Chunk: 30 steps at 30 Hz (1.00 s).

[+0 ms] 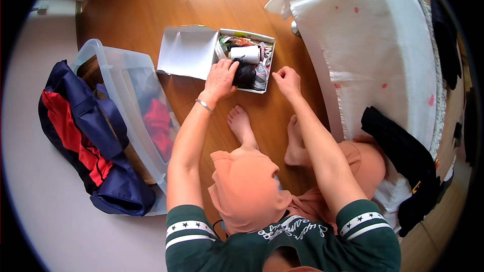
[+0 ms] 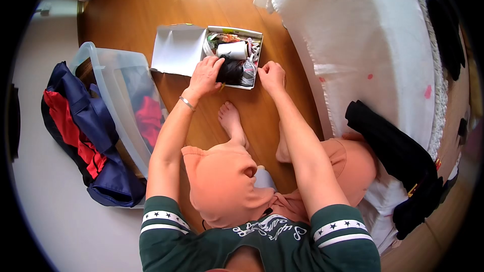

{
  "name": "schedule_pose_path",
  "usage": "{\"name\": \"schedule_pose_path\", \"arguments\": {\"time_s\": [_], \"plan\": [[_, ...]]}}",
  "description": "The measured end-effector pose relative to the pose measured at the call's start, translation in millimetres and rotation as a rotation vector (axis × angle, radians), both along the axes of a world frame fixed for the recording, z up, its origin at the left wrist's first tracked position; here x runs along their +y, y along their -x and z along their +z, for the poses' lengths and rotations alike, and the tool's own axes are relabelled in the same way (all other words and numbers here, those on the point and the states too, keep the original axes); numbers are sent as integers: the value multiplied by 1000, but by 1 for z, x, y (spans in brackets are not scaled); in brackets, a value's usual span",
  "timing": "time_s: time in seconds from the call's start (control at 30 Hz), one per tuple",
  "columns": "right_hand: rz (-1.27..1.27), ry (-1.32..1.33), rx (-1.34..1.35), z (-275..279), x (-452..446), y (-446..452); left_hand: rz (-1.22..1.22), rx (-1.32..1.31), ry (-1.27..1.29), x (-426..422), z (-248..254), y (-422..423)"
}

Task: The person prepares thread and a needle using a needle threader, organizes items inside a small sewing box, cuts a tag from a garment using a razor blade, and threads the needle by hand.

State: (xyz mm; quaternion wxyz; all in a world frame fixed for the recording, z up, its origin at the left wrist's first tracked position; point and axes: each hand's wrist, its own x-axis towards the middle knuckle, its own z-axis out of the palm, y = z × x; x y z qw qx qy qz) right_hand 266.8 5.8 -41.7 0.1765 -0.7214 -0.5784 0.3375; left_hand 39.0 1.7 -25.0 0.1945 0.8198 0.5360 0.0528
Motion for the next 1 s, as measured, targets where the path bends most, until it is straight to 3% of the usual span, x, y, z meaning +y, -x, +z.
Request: {"name": "schedule_pose_path", "arguments": {"time_s": [0.1,0.17,0.23,0.37,0.47,0.6,0.77,0.9,1.0], "plan": [[43,-136,58,-13,5,9,-53,43,-84,3,-20,-8],[89,-73,53,-1,17,17,-63,44,-127,6,-32,-13],[282,-293,26,-2,30,23,-57,141,-76,10,-34,-17],[510,-409,-53,-20,58,34,-37,184,-39,10,-43,-17],[620,-363,-81,-33,69,38,-13,32,10,15,-44,-12],[742,-243,-168,-43,84,37,112,-410,90,29,-47,6],[767,-59,-202,-47,94,38,488,-681,295,43,-46,31],[789,10,-224,-45,104,39,575,-810,443,60,-42,50],[776,54,-201,-40,110,40,563,-738,446,74,-39,63]]}}
